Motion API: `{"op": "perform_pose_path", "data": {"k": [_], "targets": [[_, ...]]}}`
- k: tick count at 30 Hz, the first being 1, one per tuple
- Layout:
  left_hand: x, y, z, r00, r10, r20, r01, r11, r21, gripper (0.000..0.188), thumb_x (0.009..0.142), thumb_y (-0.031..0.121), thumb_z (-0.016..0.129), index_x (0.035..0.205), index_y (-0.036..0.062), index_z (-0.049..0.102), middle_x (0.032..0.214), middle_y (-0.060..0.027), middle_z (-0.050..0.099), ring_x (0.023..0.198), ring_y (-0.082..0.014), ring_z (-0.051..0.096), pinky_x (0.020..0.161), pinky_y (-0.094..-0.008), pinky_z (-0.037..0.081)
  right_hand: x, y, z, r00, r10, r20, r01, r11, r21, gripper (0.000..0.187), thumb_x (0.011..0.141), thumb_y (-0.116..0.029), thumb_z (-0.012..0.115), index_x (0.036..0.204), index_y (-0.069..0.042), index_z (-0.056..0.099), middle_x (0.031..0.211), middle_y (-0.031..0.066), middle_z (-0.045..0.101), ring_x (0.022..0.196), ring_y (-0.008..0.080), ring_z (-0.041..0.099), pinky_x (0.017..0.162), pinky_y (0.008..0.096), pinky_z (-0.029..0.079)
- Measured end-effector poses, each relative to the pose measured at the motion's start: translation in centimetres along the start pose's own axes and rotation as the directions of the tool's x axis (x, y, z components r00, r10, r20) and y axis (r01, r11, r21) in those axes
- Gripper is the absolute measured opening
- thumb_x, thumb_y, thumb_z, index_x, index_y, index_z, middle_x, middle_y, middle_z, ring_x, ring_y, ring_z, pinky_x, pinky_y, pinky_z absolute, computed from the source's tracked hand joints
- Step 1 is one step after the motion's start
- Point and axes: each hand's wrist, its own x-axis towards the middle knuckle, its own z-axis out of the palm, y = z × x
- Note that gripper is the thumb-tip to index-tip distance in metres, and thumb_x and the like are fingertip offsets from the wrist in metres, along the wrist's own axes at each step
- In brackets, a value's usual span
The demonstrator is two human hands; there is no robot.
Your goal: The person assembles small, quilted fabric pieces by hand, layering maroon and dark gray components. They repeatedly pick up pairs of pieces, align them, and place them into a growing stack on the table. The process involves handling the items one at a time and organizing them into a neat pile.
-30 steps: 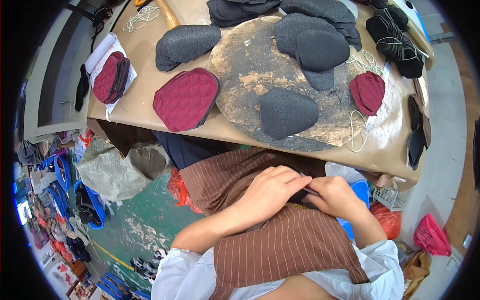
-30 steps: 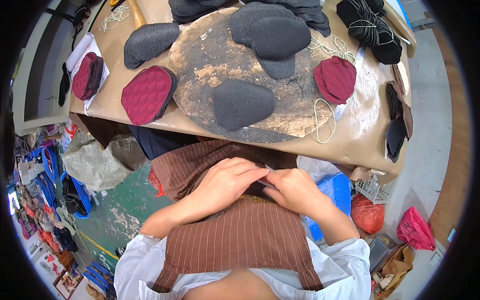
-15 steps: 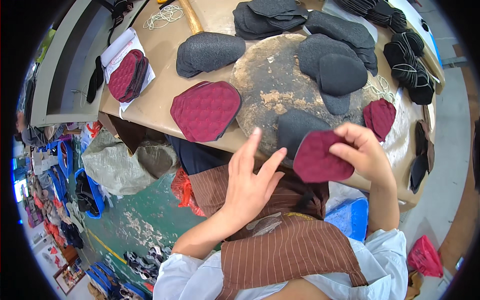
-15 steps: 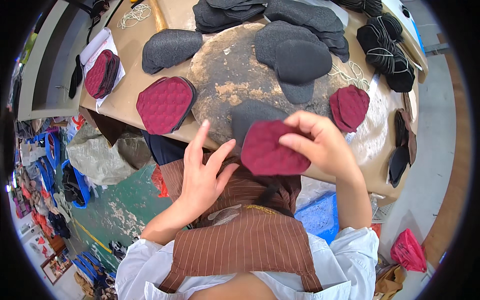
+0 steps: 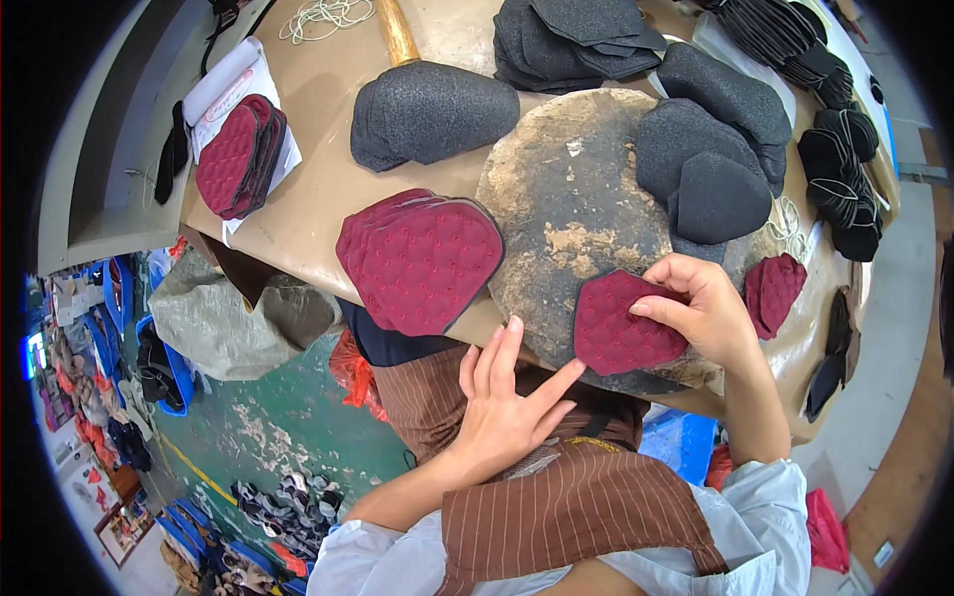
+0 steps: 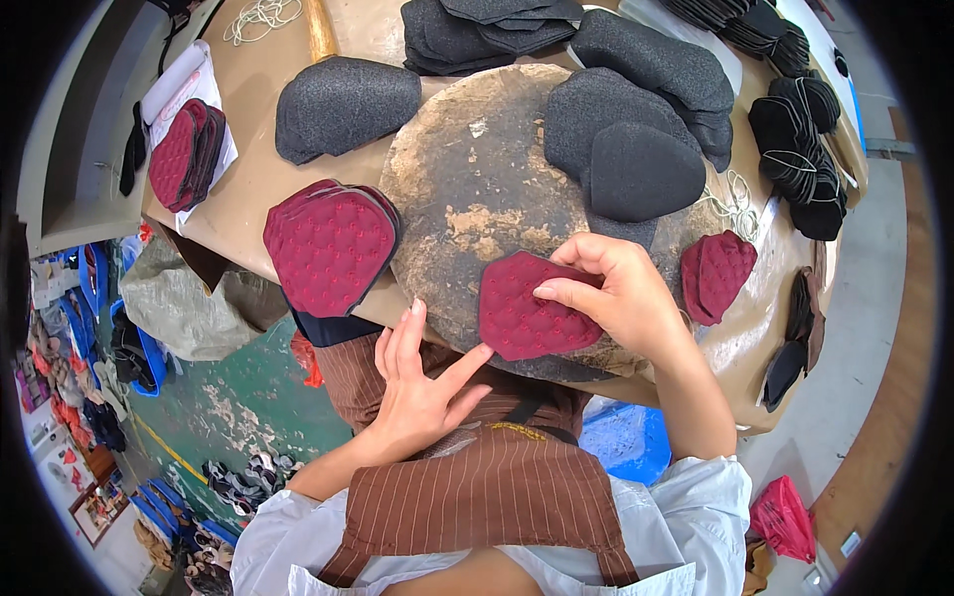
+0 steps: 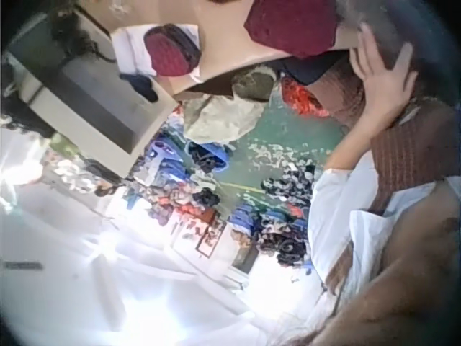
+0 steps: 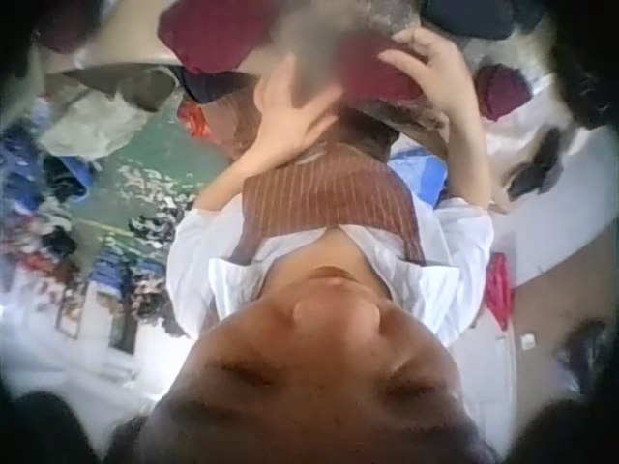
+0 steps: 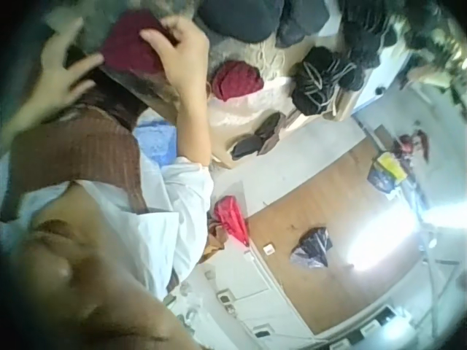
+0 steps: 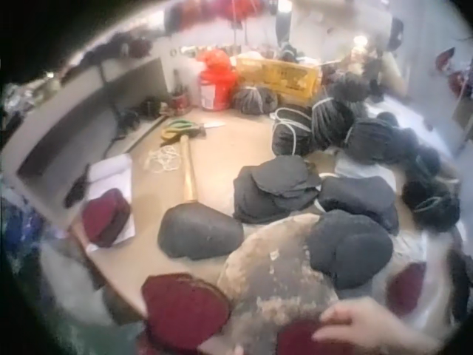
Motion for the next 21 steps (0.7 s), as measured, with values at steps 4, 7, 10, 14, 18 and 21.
{"op": "perform_pose_path", "data": {"k": [4,7,10,14,18,21], "targets": [[-0.4,-0.5,0.0,0.999,0.040,-0.026,-0.041,0.999,-0.034,0.058,0.073,0.036,0.077,0.126,0.0235,0.058,0.147,-0.0290,0.019,0.133,-0.0425,0.025,0.104,-0.0579,0.019,0.1,-0.6,0.2,1.000,0.014,-0.010,-0.015,0.999,-0.047,0.017,0.080,-0.007,0.073,0.088,0.003,0.062,0.074,0.0049,0.067,0.069,0.0043,0.057,0.060,0.0232,0.047],[-0.1,0.2,-0.3,0.993,0.036,-0.115,-0.048,0.993,-0.107,0.058,0.074,0.037,0.075,0.127,0.0181,0.057,0.144,-0.0244,0.032,0.131,-0.0363,0.036,0.106,-0.0544,0.016,0.3,-0.4,0.1,1.000,0.001,-0.018,-0.003,0.997,-0.074,0.018,0.079,-0.007,0.074,0.088,0.003,0.062,0.074,0.0056,0.067,0.068,0.0045,0.057,0.060,0.0241,0.047],[1.1,1.0,-0.7,0.974,0.181,-0.133,-0.189,0.981,-0.048,0.066,0.070,0.040,0.077,0.126,0.0117,0.056,0.142,-0.0250,0.038,0.131,-0.0352,0.037,0.110,-0.0527,0.010,0.4,-0.3,0.2,1.000,-0.012,-0.019,0.011,0.998,-0.064,0.020,0.078,-0.008,0.075,0.088,0.003,0.062,0.073,0.0060,0.067,0.068,0.0049,0.057,0.060,0.0256,0.047],[4.0,2.3,-0.8,0.972,0.231,0.053,-0.236,0.962,0.139,0.076,0.073,0.050,0.070,0.134,0.0104,0.049,0.145,-0.0177,0.039,0.136,-0.0283,0.034,0.110,-0.0531,0.009,0.2,-0.4,0.2,0.995,-0.085,-0.054,0.077,0.988,-0.134,0.021,0.078,-0.010,0.075,0.089,0.003,0.062,0.074,0.0098,0.068,0.069,0.0092,0.061,0.061,0.0282,0.049],[4.6,2.8,-0.4,0.974,0.157,0.165,-0.200,0.937,0.288,0.082,0.072,0.058,0.065,0.136,0.0113,0.047,0.148,-0.0118,0.038,0.136,-0.0231,0.035,0.109,-0.0516,0.008,-2.8,-0.8,0.8,0.903,-0.396,-0.165,0.282,0.838,-0.468,0.023,0.077,-0.013,0.076,0.092,-0.001,0.064,0.079,0.0149,0.066,0.071,0.0319,0.066,0.062,0.0347,0.052],[4.7,3.2,-0.7,0.971,0.130,0.201,-0.195,0.917,0.349,0.078,0.071,0.060,0.065,0.137,0.0218,0.049,0.148,-0.0142,0.037,0.135,-0.0243,0.033,0.107,-0.0498,0.011,-4.6,-0.1,0.8,0.895,-0.378,-0.238,0.250,0.864,-0.437,0.021,0.077,-0.012,0.075,0.091,-0.002,0.065,0.076,0.0152,0.065,0.066,0.0283,0.066,0.058,0.0338,0.051]]}}
